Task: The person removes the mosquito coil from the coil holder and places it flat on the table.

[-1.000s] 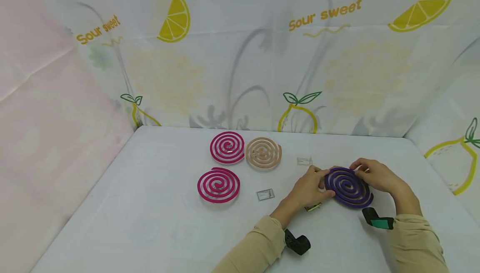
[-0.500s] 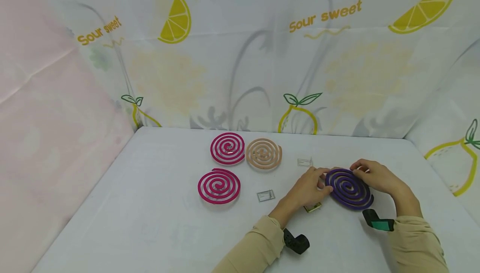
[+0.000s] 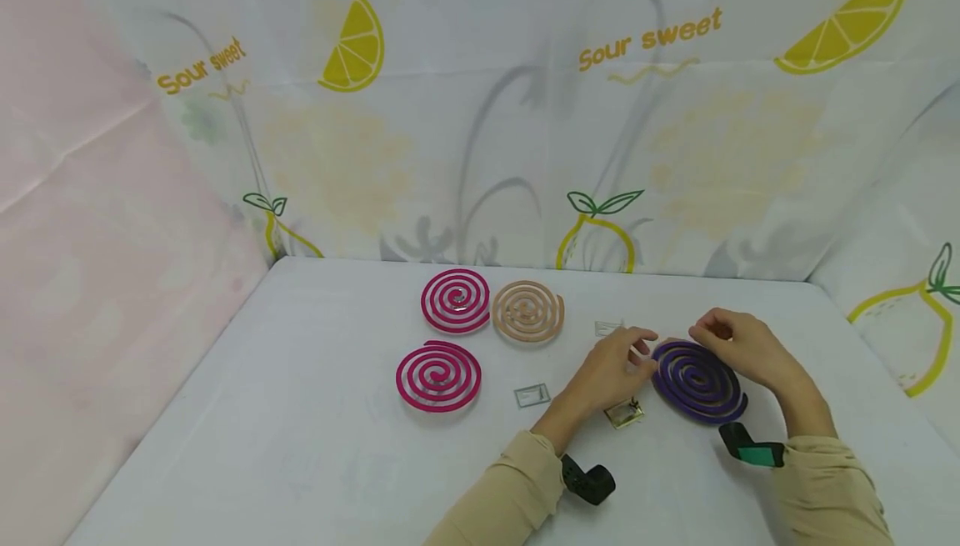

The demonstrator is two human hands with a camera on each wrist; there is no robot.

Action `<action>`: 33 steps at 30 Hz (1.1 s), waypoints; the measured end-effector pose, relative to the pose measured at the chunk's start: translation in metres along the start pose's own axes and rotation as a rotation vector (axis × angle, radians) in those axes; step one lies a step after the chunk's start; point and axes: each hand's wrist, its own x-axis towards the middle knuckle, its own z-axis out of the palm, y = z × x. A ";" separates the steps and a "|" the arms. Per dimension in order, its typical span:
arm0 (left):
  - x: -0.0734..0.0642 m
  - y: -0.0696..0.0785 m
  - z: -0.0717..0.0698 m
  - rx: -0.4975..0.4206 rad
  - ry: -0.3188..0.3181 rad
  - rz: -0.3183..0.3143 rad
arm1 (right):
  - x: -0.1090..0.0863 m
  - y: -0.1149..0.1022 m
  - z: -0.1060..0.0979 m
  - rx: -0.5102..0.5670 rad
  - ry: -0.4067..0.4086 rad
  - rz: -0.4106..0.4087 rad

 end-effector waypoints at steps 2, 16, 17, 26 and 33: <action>0.001 0.001 -0.004 -0.018 0.017 -0.001 | 0.001 -0.005 0.000 0.015 0.041 0.009; 0.001 -0.010 -0.032 -0.048 0.074 0.016 | 0.007 -0.034 0.016 0.081 0.044 -0.017; 0.000 -0.012 -0.033 -0.041 0.076 0.014 | 0.008 -0.035 0.017 0.092 0.040 -0.025; -0.003 -0.026 -0.052 -0.036 0.125 0.064 | 0.018 -0.047 0.032 0.124 0.027 -0.078; -0.010 -0.037 -0.069 -0.045 0.161 0.075 | 0.023 -0.060 0.044 0.134 0.053 -0.145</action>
